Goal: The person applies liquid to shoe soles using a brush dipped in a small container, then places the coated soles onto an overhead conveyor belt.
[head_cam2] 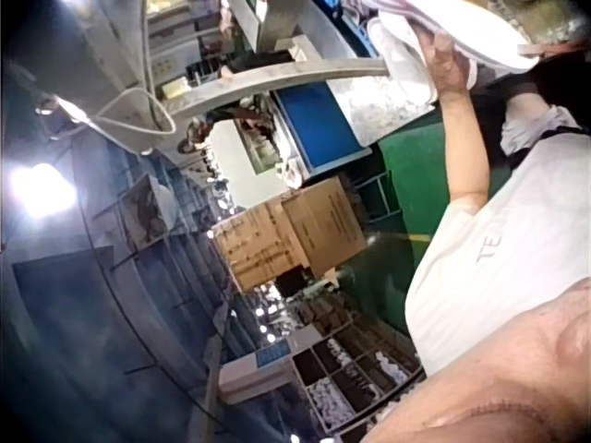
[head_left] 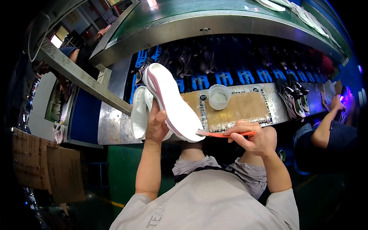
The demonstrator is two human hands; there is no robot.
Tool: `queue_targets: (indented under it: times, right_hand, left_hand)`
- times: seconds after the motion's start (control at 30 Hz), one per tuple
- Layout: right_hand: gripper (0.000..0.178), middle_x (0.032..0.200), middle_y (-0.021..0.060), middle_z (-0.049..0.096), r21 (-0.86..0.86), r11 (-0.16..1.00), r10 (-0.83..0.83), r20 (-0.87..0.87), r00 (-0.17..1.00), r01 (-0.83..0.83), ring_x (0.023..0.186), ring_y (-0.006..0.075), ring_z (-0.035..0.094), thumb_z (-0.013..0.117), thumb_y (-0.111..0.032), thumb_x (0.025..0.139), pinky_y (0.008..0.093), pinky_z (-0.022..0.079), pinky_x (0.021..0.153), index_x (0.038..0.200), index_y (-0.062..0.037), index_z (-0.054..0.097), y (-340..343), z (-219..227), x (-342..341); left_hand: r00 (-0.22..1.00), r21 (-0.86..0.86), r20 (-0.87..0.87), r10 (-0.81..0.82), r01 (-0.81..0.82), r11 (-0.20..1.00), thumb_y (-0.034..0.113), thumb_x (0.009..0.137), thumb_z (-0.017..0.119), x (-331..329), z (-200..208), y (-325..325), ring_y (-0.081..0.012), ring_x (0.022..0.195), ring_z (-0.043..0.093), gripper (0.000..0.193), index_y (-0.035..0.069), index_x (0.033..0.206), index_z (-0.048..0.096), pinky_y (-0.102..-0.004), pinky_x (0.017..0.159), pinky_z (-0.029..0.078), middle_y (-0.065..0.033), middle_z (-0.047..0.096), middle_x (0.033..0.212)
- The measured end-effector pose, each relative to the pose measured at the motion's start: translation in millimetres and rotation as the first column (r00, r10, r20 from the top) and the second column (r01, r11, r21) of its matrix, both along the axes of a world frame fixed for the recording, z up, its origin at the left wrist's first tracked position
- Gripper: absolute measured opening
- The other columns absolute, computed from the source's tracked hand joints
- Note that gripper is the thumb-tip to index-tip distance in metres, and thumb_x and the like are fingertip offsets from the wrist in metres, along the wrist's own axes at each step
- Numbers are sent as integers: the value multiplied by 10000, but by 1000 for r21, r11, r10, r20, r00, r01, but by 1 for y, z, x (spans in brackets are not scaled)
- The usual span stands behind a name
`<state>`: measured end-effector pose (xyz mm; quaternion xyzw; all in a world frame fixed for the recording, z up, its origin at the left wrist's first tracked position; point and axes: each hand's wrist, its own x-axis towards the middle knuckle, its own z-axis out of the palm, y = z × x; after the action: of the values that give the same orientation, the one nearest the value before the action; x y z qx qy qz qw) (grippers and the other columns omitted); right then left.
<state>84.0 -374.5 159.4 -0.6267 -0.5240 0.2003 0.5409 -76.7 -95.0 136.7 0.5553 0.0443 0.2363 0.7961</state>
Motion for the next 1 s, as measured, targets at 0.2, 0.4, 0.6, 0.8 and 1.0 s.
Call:
queue_targets:
  times: [0.2,0.4,0.6,0.8,1.0]
  right_hand:
    - [211,751,54,722,-121,986,-155,-374,914,118,708,110,648,613,-120,1013,265,512,678,1002,27,763,-1,-5,-25]
    - [309,779,74,717,60,983,-96,-633,768,173,715,106,629,579,-202,1059,239,482,664,1032,46,762,9,-6,-37]
    - [345,807,83,712,121,966,-75,-710,701,226,754,105,634,544,-216,1082,232,482,696,1069,65,743,25,-2,-40]
    - [334,856,68,710,195,876,-160,-744,648,441,799,106,652,522,-208,1086,242,501,739,1127,68,705,24,-17,-23]
    - [299,840,44,670,187,788,-251,-772,584,586,782,120,607,543,-215,1078,272,482,758,1145,42,681,-12,-35,3]
  left_hand:
    - [985,158,142,101,-123,980,358,779,894,3,-1,-9,-269,1255,583,1065,103,1595,259,-421,1074,486,-133,565,1358]
    - [986,140,165,31,-55,989,181,772,914,6,-14,-22,-240,1347,512,1102,114,1620,215,-401,1140,431,-84,494,1458]
    - [995,133,100,-19,6,991,168,755,936,6,-32,-26,-209,1424,417,1150,131,1636,197,-390,1189,347,-45,420,1545]
    - [995,-251,-93,23,-46,967,587,1019,399,1,-33,-44,-367,1310,565,806,27,1590,296,-511,1103,470,-233,514,1473]
    - [944,-817,98,-314,256,516,611,997,383,-32,-51,-74,-510,1245,567,814,66,1598,312,-715,941,499,-330,485,1439]
